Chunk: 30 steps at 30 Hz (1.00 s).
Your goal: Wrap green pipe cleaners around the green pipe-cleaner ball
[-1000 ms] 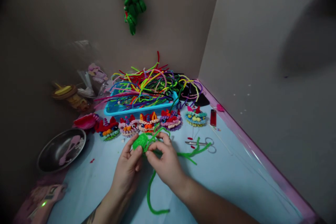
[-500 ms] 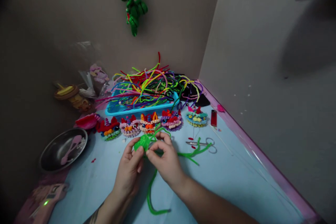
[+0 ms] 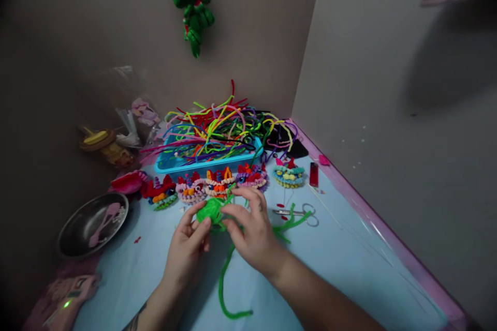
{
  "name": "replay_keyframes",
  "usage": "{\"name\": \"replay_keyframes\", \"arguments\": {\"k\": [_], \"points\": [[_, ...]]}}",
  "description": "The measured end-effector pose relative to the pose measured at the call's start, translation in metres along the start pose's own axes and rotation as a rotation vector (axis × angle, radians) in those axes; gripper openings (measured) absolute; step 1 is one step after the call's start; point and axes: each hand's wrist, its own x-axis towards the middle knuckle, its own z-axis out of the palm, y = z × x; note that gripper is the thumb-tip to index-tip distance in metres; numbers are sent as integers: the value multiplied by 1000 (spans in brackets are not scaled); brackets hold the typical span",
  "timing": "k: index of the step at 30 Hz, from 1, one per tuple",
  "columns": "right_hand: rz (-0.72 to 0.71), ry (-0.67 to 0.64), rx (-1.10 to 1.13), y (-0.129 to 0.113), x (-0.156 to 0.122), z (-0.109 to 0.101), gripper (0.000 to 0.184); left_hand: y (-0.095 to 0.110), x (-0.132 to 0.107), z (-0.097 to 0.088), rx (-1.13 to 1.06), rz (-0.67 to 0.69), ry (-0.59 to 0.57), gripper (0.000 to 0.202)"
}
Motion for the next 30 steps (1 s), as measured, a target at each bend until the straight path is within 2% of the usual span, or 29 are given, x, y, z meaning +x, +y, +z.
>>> {"name": "replay_keyframes", "arguments": {"k": [3,8,18,26,30], "points": [[-150,-88,-119,6,6,-8,17,0,1,-2,25,-23,-43,52],[-210,-185,-145,10,9,-8,12,-2,3,-4,40,-34,-102,48],[-164,-196,-42,9,7,-5,16,2,2,-3,-2,-43,-125,48],[-164,-173,7,8,9,-5,16,0,4,-4,-29,-62,-200,58],[-159,-185,1,8,9,-4,14,1,4,-5,17,-35,-175,54]]}}
